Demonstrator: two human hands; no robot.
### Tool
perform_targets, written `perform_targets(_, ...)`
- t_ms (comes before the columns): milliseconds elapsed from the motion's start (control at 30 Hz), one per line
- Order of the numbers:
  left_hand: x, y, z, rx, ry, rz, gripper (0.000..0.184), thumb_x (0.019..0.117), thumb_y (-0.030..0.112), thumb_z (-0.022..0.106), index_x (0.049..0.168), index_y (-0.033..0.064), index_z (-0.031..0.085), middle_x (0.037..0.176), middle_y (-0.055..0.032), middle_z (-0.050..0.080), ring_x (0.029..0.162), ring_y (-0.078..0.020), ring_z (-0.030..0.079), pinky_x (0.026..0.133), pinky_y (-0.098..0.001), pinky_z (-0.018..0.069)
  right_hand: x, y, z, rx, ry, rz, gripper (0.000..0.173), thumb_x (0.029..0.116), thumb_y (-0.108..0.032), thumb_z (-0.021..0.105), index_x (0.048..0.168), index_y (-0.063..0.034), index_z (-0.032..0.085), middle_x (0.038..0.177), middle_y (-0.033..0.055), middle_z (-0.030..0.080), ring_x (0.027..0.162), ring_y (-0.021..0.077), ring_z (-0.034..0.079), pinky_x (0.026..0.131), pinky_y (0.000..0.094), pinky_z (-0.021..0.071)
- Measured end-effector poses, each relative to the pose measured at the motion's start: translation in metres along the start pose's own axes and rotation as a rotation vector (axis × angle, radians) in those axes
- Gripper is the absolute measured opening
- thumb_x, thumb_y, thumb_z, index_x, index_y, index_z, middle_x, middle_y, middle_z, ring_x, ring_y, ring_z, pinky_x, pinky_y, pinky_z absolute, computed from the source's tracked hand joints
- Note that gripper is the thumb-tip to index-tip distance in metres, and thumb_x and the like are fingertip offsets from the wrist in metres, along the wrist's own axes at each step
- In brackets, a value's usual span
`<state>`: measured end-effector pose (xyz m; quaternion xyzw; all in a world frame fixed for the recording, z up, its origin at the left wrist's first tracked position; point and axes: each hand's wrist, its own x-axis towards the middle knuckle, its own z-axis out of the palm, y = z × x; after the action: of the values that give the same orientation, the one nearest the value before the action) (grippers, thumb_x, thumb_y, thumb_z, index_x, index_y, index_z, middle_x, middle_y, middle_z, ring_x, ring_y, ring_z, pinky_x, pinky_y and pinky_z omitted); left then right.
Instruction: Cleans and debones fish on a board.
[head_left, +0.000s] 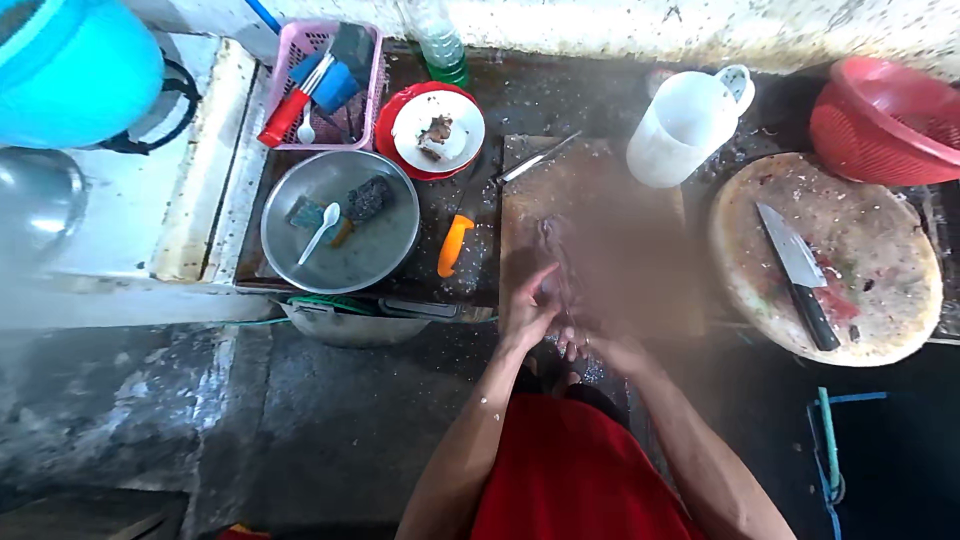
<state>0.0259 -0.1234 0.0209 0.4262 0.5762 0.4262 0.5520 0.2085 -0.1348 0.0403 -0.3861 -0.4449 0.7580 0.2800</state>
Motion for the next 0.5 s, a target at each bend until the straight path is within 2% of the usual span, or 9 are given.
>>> perform_targets(100, 0.005, -0.004, -0.008, 0.019, -0.023, 0.009, 0.061, 0.0901, 0.000, 0.069, 0.147, 0.0127, 0.054, 0.115, -0.0102, 0.073, 0.100, -0.0175, 0.072, 0.091, -0.0384, 0.0604, -0.002, -0.010, 0.010, 0.360, 0.024, -0.033, 0.037, 0.1005, -0.029, 0.064, 0.119, 0.0031, 0.062, 0.086, 0.0102, 0.072, 0.061, 0.0127, 0.066, 0.055, 0.0257, 0.0571)
perform_targets(167, 0.009, -0.006, -0.010, 0.059, -0.048, 0.010, 0.067, 0.0901, 0.001, 0.069, 0.152, 0.0157, 0.048, 0.119, -0.0100, 0.072, 0.103, -0.0175, 0.071, 0.093, -0.0386, 0.0598, -0.008, -0.015, 0.015, 0.508, 0.005, -0.194, 0.043, 0.0987, -0.035, 0.068, 0.124, -0.0004, 0.063, 0.090, 0.0102, 0.072, 0.064, 0.0130, 0.067, 0.058, 0.0262, 0.0582)
perform_targets(233, 0.013, -0.012, -0.014, 0.068, -0.025, -0.010, 0.075, 0.0871, 0.004, 0.072, 0.155, 0.0190, 0.044, 0.120, -0.0108, 0.070, 0.102, -0.0187, 0.070, 0.091, -0.0403, 0.0601, -0.015, -0.020, 0.019, 0.373, 0.074, -0.320, 0.046, 0.0992, -0.029, 0.068, 0.131, 0.0024, 0.059, 0.093, 0.0127, 0.073, 0.067, 0.0160, 0.068, 0.059, 0.0287, 0.0589)
perform_targets(267, 0.016, -0.015, -0.016, 0.030, -0.003, -0.040, 0.078, 0.0859, 0.004, 0.074, 0.156, 0.0197, 0.042, 0.120, -0.0119, 0.070, 0.103, -0.0202, 0.070, 0.091, -0.0420, 0.0600, -0.018, -0.022, 0.023, 0.242, 0.132, -0.315, 0.045, 0.0992, -0.024, 0.068, 0.131, 0.0057, 0.056, 0.094, 0.0140, 0.073, 0.068, 0.0179, 0.069, 0.058, 0.0302, 0.0593)
perform_targets(300, 0.020, -0.017, -0.019, -0.024, 0.024, -0.068, 0.080, 0.0851, 0.002, 0.074, 0.156, 0.0192, 0.041, 0.120, -0.0133, 0.069, 0.103, -0.0218, 0.070, 0.090, -0.0436, 0.0599, -0.020, -0.022, 0.026, 0.116, 0.167, -0.271, 0.044, 0.0985, -0.020, 0.068, 0.130, 0.0076, 0.054, 0.094, 0.0139, 0.074, 0.070, 0.0187, 0.070, 0.059, 0.0311, 0.0593)
perform_targets(367, 0.028, -0.019, -0.022, -0.108, 0.065, -0.117, 0.084, 0.0831, -0.003, 0.074, 0.156, 0.0188, 0.040, 0.118, -0.0148, 0.070, 0.103, -0.0243, 0.070, 0.089, -0.0450, 0.0598, -0.021, -0.017, 0.034, -0.026, 0.145, -0.144, 0.044, 0.0969, -0.022, 0.069, 0.128, 0.0067, 0.055, 0.095, 0.0118, 0.074, 0.074, 0.0188, 0.070, 0.061, 0.0323, 0.0592)
perform_targets(433, 0.032, -0.018, -0.027, -0.114, 0.031, -0.103, 0.084, 0.0818, -0.006, 0.074, 0.155, 0.0197, 0.042, 0.118, -0.0140, 0.071, 0.103, -0.0238, 0.071, 0.089, -0.0441, 0.0602, -0.017, -0.008, 0.040, -0.023, 0.089, -0.059, 0.045, 0.0963, -0.024, 0.070, 0.127, 0.0052, 0.055, 0.094, 0.0111, 0.074, 0.073, 0.0180, 0.070, 0.060, 0.0313, 0.0587)
perform_targets(500, 0.032, -0.019, -0.031, -0.101, -0.051, -0.037, 0.080, 0.0823, -0.007, 0.072, 0.153, 0.0198, 0.046, 0.127, -0.0120, 0.069, 0.109, -0.0233, 0.069, 0.093, -0.0437, 0.0592, -0.012, 0.002, 0.042, 0.006, 0.067, -0.010, 0.042, 0.0974, -0.024, 0.068, 0.126, 0.0037, 0.055, 0.093, 0.0105, 0.074, 0.071, 0.0168, 0.070, 0.058, 0.0290, 0.0572)
